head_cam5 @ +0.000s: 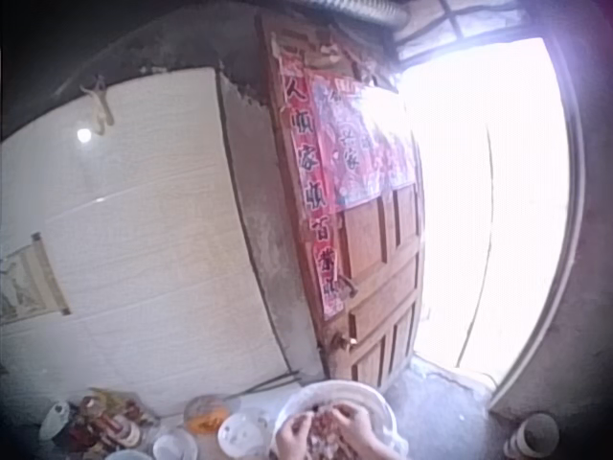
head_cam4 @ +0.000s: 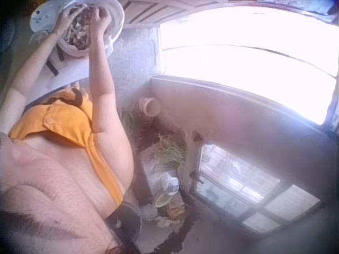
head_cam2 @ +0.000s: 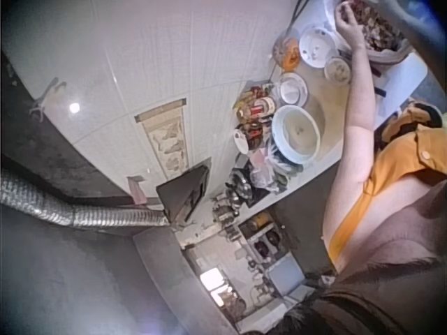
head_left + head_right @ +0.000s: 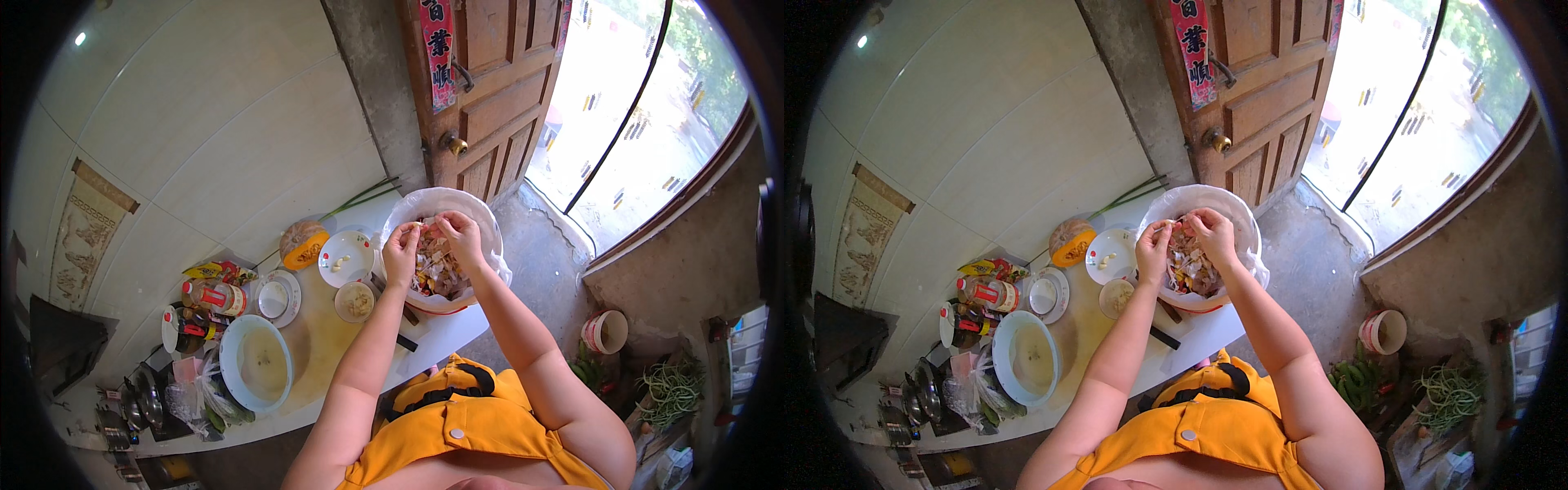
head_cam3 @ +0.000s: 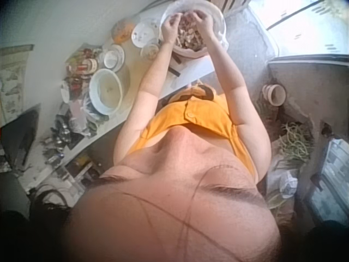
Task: The person peels garlic cloves by hand over a white bowl, separating the skins from the cloves. The peeled cloves are placed into a small bowl on the counter, while the skins are discarded into the larger bowl.
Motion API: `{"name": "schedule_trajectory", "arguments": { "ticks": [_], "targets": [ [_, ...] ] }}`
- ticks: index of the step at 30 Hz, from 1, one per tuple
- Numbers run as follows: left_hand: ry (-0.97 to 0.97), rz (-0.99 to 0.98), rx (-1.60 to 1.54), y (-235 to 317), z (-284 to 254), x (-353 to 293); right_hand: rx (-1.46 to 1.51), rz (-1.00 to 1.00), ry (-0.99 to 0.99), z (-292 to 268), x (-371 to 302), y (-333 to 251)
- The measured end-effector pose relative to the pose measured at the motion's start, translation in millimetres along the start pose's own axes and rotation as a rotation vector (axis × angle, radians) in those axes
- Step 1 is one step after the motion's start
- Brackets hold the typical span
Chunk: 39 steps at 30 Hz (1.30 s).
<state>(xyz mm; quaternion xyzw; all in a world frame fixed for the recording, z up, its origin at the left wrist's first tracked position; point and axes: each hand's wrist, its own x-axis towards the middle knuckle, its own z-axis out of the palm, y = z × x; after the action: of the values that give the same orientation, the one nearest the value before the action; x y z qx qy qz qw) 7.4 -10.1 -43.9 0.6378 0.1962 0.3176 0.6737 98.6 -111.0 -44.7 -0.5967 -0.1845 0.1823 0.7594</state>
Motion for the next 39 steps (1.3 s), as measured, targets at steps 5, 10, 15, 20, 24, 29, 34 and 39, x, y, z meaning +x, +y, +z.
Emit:
{"name": "schedule_trajectory", "arguments": {
  "ticks": [5, 10, 15, 20, 24, 29, 34, 39],
  "targets": [
    [0.0, 0.01, 0.095, 1, 0, -1, -0.225, -0.249, 0.015, -1, -5, -5],
    [0.022, 0.017, 0.261, 13, 4, -5, -0.308, -0.308, -0.024, 5, -11, -18],
    [0.009, 0.13, 0.346, 17, 6, -9, -0.365, -0.295, -0.039, 8, -15, -31],
    [0.001, 0.133, 0.351, 16, 7, -9, -0.318, -0.286, -0.031, 0, -7, -8],
    [0.012, 0.113, 0.331, 19, 6, -10, -0.381, -0.296, -0.05, 2, -9, -17],
    [0.003, 0.105, 0.319, 24, 9, -10, -0.238, -0.191, -0.039, -1, -6, -7],
    [-0.007, 0.148, 0.316, 17, 5, -10, -0.187, -0.17, -0.089, 3, -9, -17],
    [-0.002, 0.124, 0.296, 17, 7, -10, -0.213, -0.128, -0.051, 1, -7, -11]
  ]
}}
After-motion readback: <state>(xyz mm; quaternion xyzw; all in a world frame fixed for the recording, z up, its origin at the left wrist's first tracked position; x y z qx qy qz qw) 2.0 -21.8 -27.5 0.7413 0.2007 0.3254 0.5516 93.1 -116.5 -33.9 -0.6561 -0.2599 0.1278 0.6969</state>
